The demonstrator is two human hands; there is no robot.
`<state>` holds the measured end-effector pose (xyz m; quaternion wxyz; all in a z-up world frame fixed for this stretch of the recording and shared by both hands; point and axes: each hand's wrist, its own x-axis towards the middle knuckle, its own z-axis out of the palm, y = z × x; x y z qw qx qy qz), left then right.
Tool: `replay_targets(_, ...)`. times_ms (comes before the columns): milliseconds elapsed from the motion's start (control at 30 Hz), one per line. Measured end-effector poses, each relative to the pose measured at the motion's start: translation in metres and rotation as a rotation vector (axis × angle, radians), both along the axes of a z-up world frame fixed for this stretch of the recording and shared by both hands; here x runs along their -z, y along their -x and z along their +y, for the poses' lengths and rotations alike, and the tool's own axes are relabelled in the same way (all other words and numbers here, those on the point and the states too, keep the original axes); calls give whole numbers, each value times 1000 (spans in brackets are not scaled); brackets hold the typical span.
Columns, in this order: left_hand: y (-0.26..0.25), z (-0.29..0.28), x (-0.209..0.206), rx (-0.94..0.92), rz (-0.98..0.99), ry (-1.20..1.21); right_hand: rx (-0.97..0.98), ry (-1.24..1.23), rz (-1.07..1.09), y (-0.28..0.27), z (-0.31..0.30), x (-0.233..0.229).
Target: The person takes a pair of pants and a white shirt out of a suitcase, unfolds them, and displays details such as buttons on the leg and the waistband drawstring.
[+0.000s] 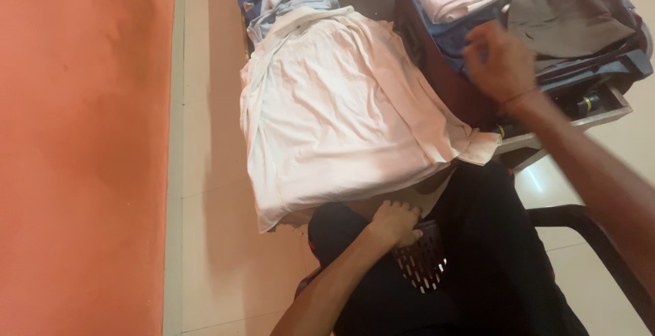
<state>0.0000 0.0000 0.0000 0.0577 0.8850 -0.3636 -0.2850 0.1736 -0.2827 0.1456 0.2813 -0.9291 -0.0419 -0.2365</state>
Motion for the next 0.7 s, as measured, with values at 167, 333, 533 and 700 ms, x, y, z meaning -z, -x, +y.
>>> replay_targets(167,-1,1,4,-36,63,-168,120,372,18,-47,-114,65)
replay_targets(333,-5,1,2,-37,54,-154,239,442,201,-74,-165,116)
replay_targets(533,-4,5,0,-34,96,-135,355,374,482,-79,-160,119)
replay_targets(700,-1,2,-2,-33,168,-139,366,308,456,-76,-158,116)
